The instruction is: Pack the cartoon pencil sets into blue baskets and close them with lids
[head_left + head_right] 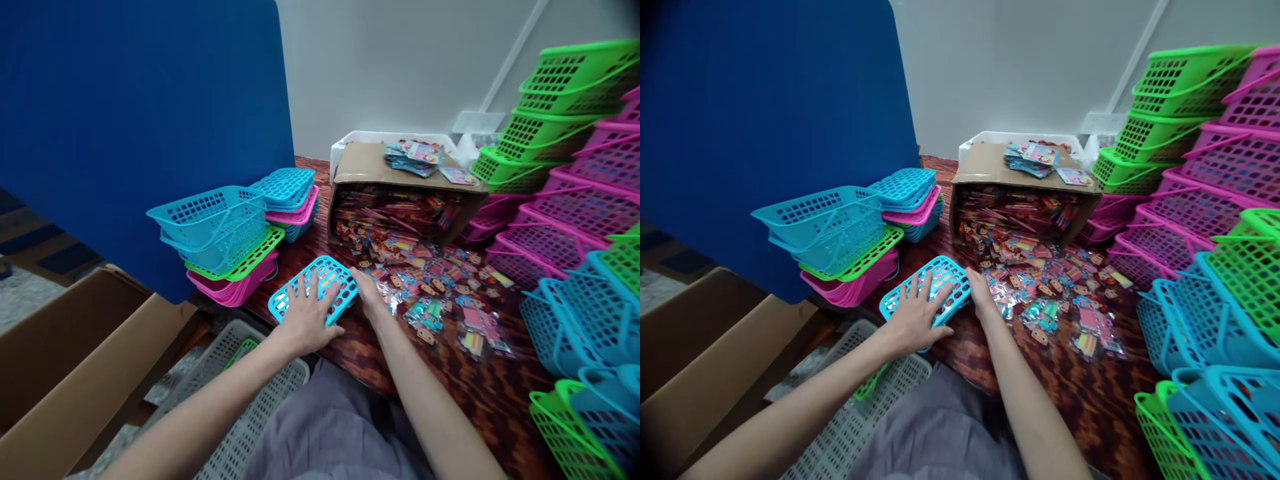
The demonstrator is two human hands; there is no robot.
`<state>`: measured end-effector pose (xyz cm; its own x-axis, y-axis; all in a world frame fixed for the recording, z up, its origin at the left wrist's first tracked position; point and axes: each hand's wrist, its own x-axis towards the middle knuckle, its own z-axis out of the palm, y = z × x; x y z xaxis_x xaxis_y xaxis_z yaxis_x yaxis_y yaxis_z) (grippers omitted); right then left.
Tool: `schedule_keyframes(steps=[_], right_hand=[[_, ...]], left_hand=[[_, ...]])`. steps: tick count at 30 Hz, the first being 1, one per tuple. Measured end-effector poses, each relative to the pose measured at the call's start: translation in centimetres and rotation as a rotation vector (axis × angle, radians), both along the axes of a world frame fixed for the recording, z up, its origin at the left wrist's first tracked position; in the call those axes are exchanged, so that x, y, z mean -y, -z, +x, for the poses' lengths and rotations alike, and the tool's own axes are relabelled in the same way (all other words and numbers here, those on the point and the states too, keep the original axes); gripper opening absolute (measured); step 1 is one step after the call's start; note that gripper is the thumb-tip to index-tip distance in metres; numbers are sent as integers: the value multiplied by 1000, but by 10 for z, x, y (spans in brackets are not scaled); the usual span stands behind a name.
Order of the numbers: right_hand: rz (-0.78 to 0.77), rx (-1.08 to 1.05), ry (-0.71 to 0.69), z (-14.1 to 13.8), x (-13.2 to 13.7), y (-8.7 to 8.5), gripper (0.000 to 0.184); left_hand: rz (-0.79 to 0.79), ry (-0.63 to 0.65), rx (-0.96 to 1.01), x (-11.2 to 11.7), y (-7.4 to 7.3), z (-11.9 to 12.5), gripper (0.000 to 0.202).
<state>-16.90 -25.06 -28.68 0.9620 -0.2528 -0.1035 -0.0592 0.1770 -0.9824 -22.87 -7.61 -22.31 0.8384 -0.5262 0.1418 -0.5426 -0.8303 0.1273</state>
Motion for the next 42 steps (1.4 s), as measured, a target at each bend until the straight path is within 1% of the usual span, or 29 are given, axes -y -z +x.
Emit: schedule_keyframes(steps=[3, 6, 9, 11, 13, 15, 16, 17, 18, 20, 22, 25, 26, 28, 30, 32, 33, 35, 37, 39, 40, 42], right_hand=[[41, 34, -37, -6, 5, 1, 47], [41, 96, 22, -14, 5, 7, 43], [22, 140, 132, -25, 2, 15, 45], [34, 154, 160, -31, 3, 17, 51], [83, 153, 114, -36, 6, 17, 55], [107, 141, 11, -40, 14, 14, 60], [67, 148, -32, -41, 19, 11, 59], [-21, 169, -58, -42, 24, 9, 55], [-147, 206, -70, -44, 29, 6, 48], [-449, 317, -91, -50, 39, 0, 39], [-698, 418, -169, -58, 47, -5, 38], [-951, 509, -303, -70, 56, -10, 46], [-1027, 527, -315, -71, 57, -9, 49], [-1159, 567, -276, -71, 59, -6, 54], [-1243, 612, -198, -68, 58, -1, 54], [-1284, 642, -144, -63, 57, 3, 50], [-1293, 650, -140, -62, 57, 3, 49], [-1296, 643, -157, -61, 58, 1, 46], [-1293, 608, -172, -62, 61, -8, 44], [-1307, 532, -203, -61, 64, -24, 42], [-1317, 479, -233, -59, 65, -34, 41], [-1331, 320, -306, -47, 60, -56, 38]], left_hand=[[25, 20, 11, 0, 3, -5, 83], [43, 89, 2, -6, 1, 0, 85], [89, 272, -51, -18, -5, 22, 87], [117, 423, -93, -27, -10, 44, 86], [116, 541, -105, -34, -13, 64, 82], [98, 614, -89, -37, -15, 78, 80], [92, 633, -82, -37, -16, 81, 79], [94, 637, -81, -36, -16, 82, 79], [102, 628, -86, -35, -17, 81, 80], [124, 570, -103, -30, -17, 76, 81], [130, 497, -102, -26, -16, 68, 81], [109, 448, -70, -24, -12, 59, 83], [101, 451, -63, -25, -11, 58, 83], [81, 456, -57, -26, -8, 59, 81], [51, 453, -57, -28, -6, 61, 76], [15, 427, -60, -28, -3, 65, 69], [-7, 392, -60, -27, -2, 66, 65], [-46, 254, -42, -24, 0, 67, 58], [-53, 72, 10, -21, 4, 67, 56], [-32, -58, 79, -18, 7, 66, 55], [-19, -89, 106, -18, 7, 65, 54], [-11, -105, 131, -17, 7, 64, 51]])
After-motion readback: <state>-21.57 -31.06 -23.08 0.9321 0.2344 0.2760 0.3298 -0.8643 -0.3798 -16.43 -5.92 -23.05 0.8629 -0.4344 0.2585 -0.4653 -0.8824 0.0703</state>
